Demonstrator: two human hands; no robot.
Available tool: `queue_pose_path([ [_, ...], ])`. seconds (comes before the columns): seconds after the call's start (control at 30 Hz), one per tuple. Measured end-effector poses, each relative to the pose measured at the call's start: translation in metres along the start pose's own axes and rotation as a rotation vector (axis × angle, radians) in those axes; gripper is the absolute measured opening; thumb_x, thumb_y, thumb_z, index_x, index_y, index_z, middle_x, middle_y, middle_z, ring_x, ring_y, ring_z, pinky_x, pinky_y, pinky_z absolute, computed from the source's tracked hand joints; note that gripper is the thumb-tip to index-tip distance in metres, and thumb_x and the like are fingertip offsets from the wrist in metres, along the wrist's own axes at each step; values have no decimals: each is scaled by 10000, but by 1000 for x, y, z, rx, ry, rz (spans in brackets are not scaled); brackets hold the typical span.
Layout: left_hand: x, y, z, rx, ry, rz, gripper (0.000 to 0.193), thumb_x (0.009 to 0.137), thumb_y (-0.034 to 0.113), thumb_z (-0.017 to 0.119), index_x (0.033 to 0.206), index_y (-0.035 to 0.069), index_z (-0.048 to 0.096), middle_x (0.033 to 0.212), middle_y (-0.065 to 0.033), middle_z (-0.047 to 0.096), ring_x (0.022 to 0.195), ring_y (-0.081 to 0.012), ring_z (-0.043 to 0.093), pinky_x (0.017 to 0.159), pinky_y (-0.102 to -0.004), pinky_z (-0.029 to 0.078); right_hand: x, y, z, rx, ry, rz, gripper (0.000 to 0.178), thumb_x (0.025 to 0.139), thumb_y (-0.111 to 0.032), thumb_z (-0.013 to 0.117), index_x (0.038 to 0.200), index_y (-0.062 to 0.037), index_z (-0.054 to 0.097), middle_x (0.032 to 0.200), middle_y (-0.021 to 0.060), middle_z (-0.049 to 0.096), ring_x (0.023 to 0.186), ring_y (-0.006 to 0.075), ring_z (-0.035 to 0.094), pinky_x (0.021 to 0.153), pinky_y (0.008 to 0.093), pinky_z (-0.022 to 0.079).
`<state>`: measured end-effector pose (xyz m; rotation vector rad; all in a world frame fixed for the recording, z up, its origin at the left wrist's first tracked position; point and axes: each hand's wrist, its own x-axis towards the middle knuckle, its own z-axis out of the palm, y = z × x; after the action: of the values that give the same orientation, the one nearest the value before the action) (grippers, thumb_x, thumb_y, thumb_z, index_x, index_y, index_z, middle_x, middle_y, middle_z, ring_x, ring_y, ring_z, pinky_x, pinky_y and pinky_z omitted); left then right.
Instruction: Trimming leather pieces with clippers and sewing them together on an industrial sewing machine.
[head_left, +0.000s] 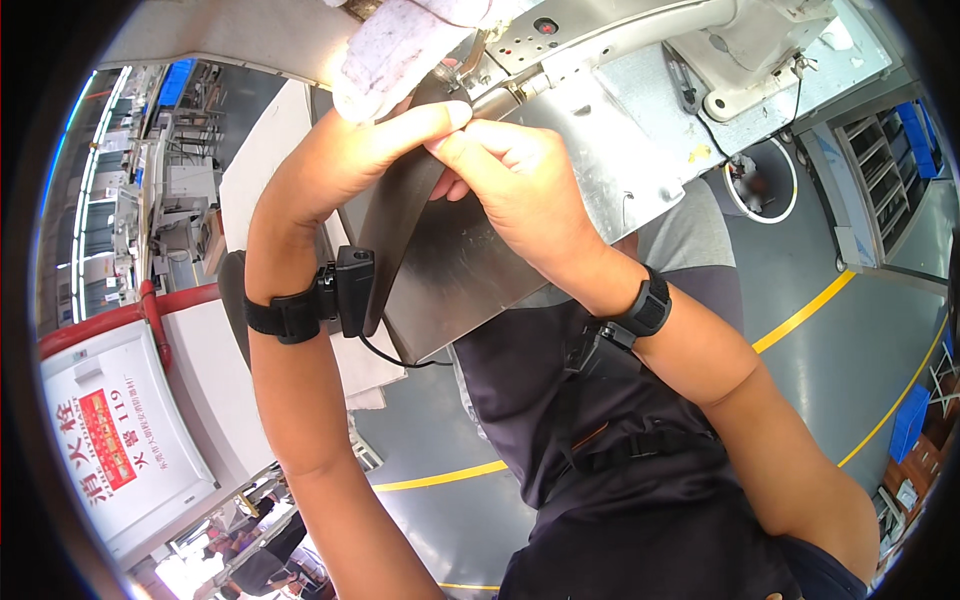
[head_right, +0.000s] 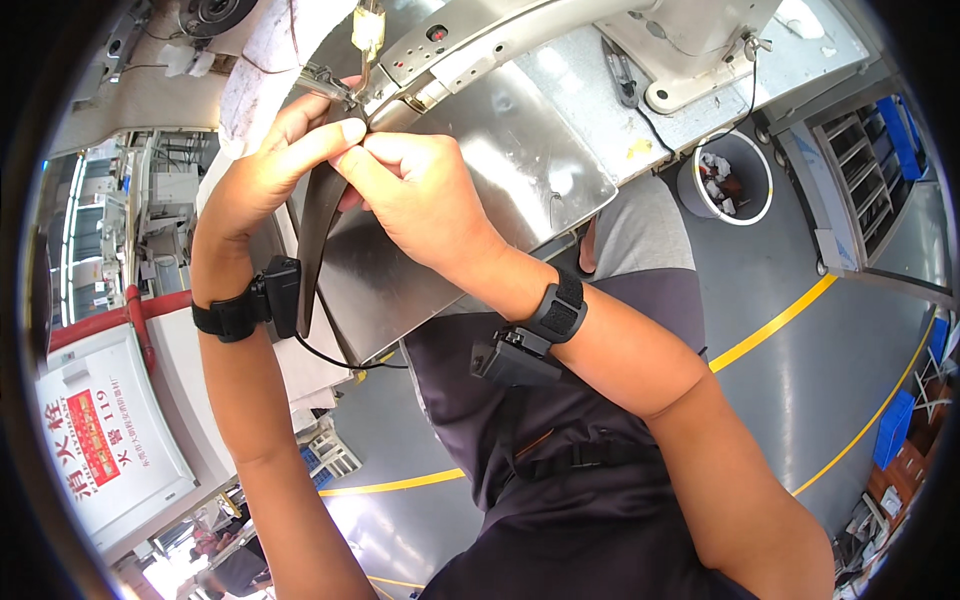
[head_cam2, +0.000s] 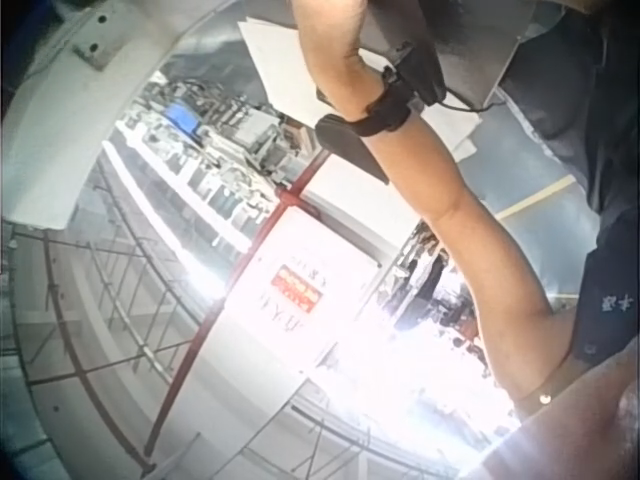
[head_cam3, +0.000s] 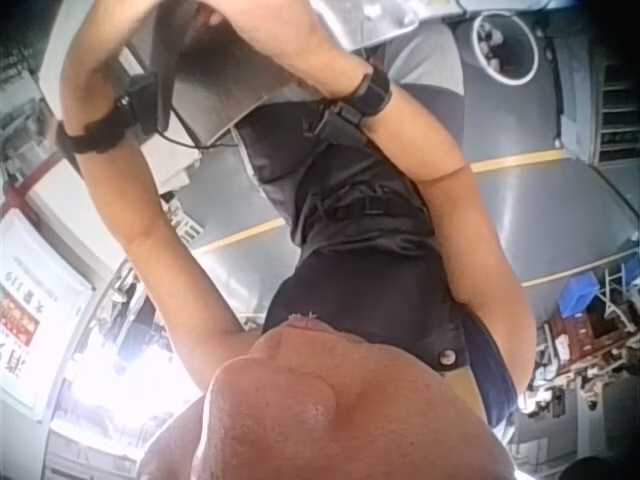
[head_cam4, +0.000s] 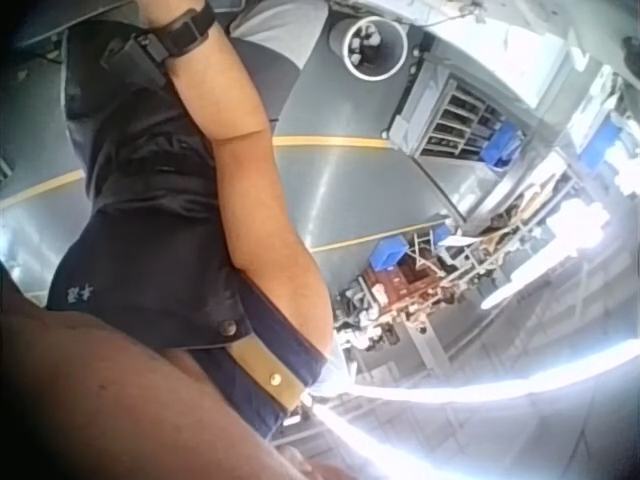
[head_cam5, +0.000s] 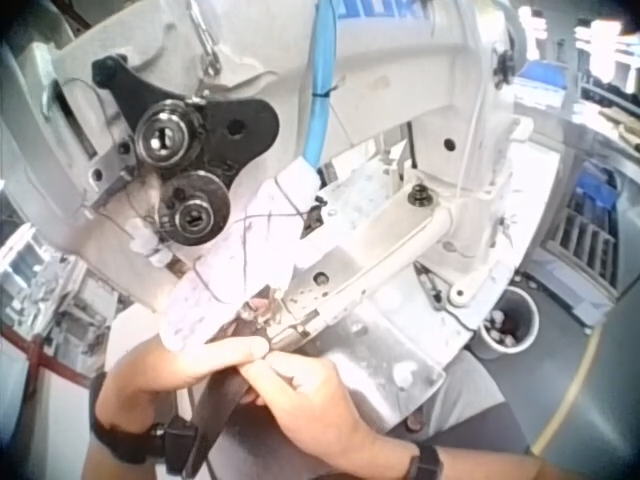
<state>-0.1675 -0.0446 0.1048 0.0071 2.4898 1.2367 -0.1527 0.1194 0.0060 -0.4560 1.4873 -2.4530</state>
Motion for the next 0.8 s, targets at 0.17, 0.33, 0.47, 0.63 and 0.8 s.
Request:
queue_pose_path([
  [0.17, -4, 5, 3, 11, -11, -72, 562, 951, 376, 668, 1367, 5, 597, 1208, -31, 638, 1189, -130, 526, 1061, -283, 363, 1, -3, -1, 45, 7, -11, 256, 980, -162, 617, 855, 40, 714, 704, 47, 691, 665, 96, 668, 607, 253, 504],
  [0.33, -4, -7, 9, -103, 30, -44, 381, 985, 383, 628, 1178, 57, 664, 1073, 24, 621, 1049, -84, 537, 961, -261, 402, 2, -7, -7, -3, -16, 4, 269, 966, -185, 631, 856, 43, 723, 681, 44, 685, 636, 84, 645, 590, 250, 492],
  [0.47, -6, -12, 13, -134, 46, -51, 298, 1005, 373, 598, 1088, 95, 663, 1013, 48, 629, 981, -67, 553, 929, -254, 415, 3, -12, -13, -51, -49, 8, 281, 962, -195, 642, 835, 40, 729, 681, 43, 686, 621, 76, 626, 580, 245, 482],
  [0.63, -4, -24, 20, -255, 10, -72, 329, 1015, 394, 572, 1019, 75, 651, 863, 46, 491, 880, -95, 471, 824, -278, 402, 7, -21, -22, -75, -80, 26, 278, 956, -197, 654, 811, 26, 733, 671, 26, 673, 621, 67, 616, 569, 235, 472],
  [0.8, -9, -18, 37, -384, 70, -112, 352, 1031, 411, 536, 1073, 85, 663, 938, 39, 581, 934, -89, 535, 894, -279, 434, 14, -25, -35, -133, -157, 49, 262, 952, -194, 660, 800, 7, 732, 675, 18, 666, 612, 61, 606, 565, 223, 468],
])
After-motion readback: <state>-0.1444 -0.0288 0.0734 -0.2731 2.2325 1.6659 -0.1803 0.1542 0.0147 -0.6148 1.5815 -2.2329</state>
